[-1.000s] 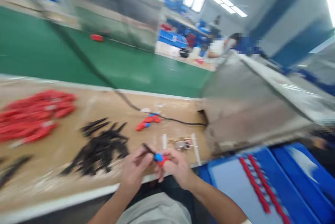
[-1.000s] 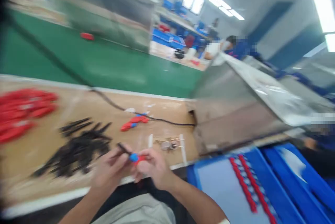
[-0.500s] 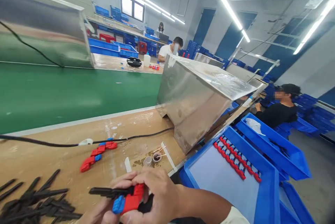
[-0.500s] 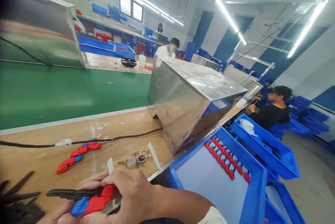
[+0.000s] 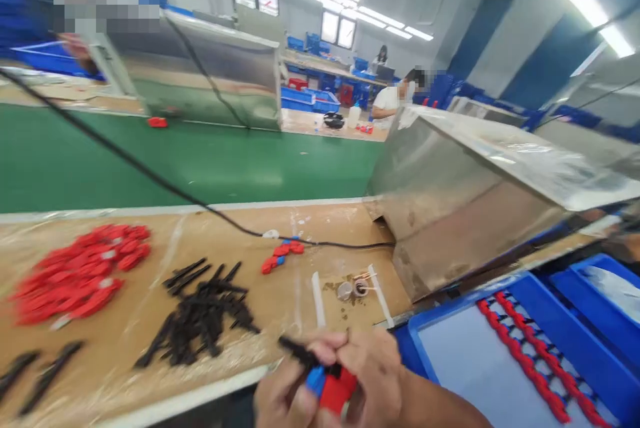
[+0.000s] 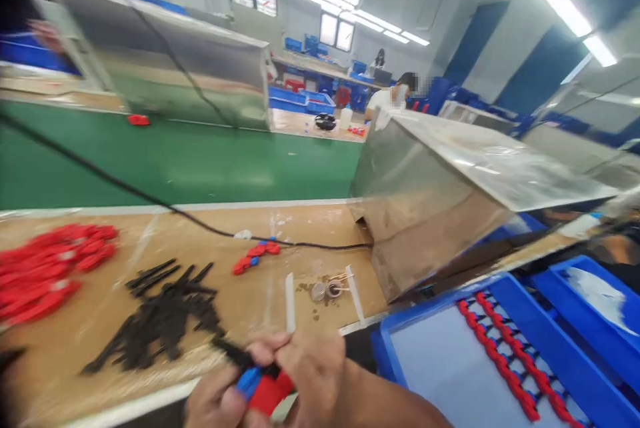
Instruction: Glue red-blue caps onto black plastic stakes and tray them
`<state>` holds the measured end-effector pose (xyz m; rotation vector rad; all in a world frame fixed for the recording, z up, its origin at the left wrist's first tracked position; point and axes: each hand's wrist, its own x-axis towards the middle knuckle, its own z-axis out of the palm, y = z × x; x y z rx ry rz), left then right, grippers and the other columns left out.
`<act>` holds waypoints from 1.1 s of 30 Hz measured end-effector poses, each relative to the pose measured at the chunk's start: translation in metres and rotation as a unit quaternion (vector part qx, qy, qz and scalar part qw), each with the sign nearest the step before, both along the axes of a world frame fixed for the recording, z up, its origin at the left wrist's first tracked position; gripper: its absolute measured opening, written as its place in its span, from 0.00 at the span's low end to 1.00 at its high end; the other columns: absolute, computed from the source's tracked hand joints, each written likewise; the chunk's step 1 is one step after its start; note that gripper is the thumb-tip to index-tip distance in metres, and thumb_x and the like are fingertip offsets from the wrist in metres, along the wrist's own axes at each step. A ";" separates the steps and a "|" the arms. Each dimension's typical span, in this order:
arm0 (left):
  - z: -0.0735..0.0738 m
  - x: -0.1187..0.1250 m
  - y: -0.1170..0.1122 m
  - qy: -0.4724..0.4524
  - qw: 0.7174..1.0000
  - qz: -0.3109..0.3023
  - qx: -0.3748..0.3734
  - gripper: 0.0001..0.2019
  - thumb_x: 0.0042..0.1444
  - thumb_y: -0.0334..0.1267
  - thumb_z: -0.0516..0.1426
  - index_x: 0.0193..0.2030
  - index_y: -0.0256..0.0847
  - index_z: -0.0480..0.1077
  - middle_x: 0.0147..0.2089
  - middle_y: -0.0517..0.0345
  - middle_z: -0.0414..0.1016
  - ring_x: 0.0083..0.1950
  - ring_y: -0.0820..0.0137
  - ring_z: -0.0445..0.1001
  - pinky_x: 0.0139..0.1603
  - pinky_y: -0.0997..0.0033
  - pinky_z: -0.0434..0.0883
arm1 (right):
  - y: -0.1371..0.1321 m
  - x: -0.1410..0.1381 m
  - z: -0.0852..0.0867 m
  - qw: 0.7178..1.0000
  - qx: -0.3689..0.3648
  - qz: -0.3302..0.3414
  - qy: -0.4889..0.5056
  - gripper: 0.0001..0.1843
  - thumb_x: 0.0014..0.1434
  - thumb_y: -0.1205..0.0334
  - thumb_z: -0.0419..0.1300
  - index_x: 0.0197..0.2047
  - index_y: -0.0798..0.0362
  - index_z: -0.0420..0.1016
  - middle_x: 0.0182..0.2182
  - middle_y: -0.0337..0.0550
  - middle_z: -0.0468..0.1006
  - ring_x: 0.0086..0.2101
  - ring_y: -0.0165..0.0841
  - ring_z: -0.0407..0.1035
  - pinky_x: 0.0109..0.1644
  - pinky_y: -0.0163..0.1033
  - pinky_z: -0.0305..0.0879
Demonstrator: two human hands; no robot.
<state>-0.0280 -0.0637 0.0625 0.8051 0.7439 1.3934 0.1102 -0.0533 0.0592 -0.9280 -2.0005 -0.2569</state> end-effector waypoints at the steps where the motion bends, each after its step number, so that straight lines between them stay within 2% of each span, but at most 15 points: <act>1: 0.000 0.003 0.004 -0.025 1.000 -0.011 0.014 0.24 0.52 0.65 0.63 0.33 0.43 0.79 0.44 0.44 0.81 0.51 0.48 0.78 0.55 0.50 0.77 | 0.002 -0.001 0.011 1.000 0.001 0.004 0.022 0.16 0.63 0.52 0.57 0.50 0.52 0.73 0.30 0.45 0.78 0.25 0.37 0.74 0.25 0.40 0.71; 4: -0.004 0.008 0.023 -0.080 0.993 -0.068 0.058 0.26 0.55 0.65 0.62 0.34 0.40 0.79 0.43 0.43 0.80 0.48 0.53 0.78 0.53 0.55 0.75 | 0.017 -0.001 0.038 1.000 -0.001 0.015 -0.005 0.15 0.65 0.56 0.56 0.51 0.55 0.71 0.31 0.47 0.80 0.26 0.37 0.76 0.26 0.39 0.69; 6: -0.008 0.007 0.034 -0.103 0.988 -0.084 0.075 0.25 0.54 0.64 0.63 0.34 0.40 0.79 0.42 0.45 0.79 0.47 0.57 0.76 0.51 0.59 0.74 | 0.025 0.000 0.046 0.999 0.014 0.024 -0.035 0.14 0.65 0.57 0.57 0.50 0.57 0.71 0.31 0.49 0.81 0.27 0.36 0.77 0.26 0.38 0.69; 9: -0.015 0.004 0.041 -0.121 0.987 -0.090 0.060 0.26 0.51 0.65 0.65 0.36 0.40 0.78 0.41 0.47 0.77 0.44 0.61 0.74 0.48 0.62 0.72 | 0.031 0.001 0.046 0.997 0.026 0.023 -0.070 0.14 0.64 0.59 0.59 0.50 0.57 0.72 0.34 0.52 0.83 0.32 0.39 0.80 0.27 0.37 0.70; 13: -0.020 0.004 0.040 -0.136 0.986 -0.100 0.017 0.28 0.47 0.66 0.66 0.34 0.39 0.77 0.40 0.47 0.76 0.42 0.62 0.72 0.46 0.63 0.71 | 0.031 -0.001 0.047 0.995 0.041 0.023 -0.090 0.13 0.61 0.60 0.61 0.48 0.54 0.73 0.31 0.48 0.82 0.28 0.37 0.78 0.25 0.37 0.68; 18: -0.019 0.005 0.036 -0.174 0.977 -0.119 -0.009 0.26 0.47 0.63 0.67 0.33 0.39 0.76 0.40 0.47 0.76 0.42 0.62 0.73 0.47 0.62 0.71 | 0.029 -0.005 0.049 0.994 0.053 0.028 -0.096 0.09 0.58 0.64 0.61 0.43 0.52 0.73 0.26 0.43 0.80 0.23 0.33 0.75 0.24 0.35 0.67; 23: -0.018 0.005 0.031 -0.171 0.977 -0.124 -0.018 0.25 0.47 0.63 0.67 0.33 0.39 0.77 0.40 0.46 0.77 0.44 0.59 0.74 0.51 0.59 0.71 | 0.024 -0.005 0.044 0.995 0.066 0.026 -0.074 0.09 0.56 0.65 0.62 0.42 0.51 0.74 0.21 0.37 0.74 0.19 0.31 0.69 0.22 0.35 0.66; 28: -0.016 0.008 0.030 -0.148 0.981 -0.122 -0.029 0.27 0.44 0.66 0.67 0.31 0.39 0.76 0.41 0.45 0.77 0.44 0.58 0.75 0.51 0.57 0.72 | 0.024 -0.002 0.044 0.993 0.080 0.026 -0.082 0.12 0.55 0.65 0.62 0.44 0.50 0.75 0.21 0.37 0.75 0.19 0.31 0.69 0.22 0.35 0.66; 33: -0.014 0.007 0.032 -0.140 0.983 -0.117 -0.011 0.27 0.47 0.65 0.66 0.31 0.40 0.76 0.39 0.46 0.77 0.45 0.58 0.74 0.52 0.57 0.72 | 0.026 0.002 0.044 0.989 0.096 0.034 -0.104 0.09 0.57 0.64 0.63 0.42 0.52 0.74 0.21 0.37 0.75 0.19 0.30 0.69 0.22 0.36 0.65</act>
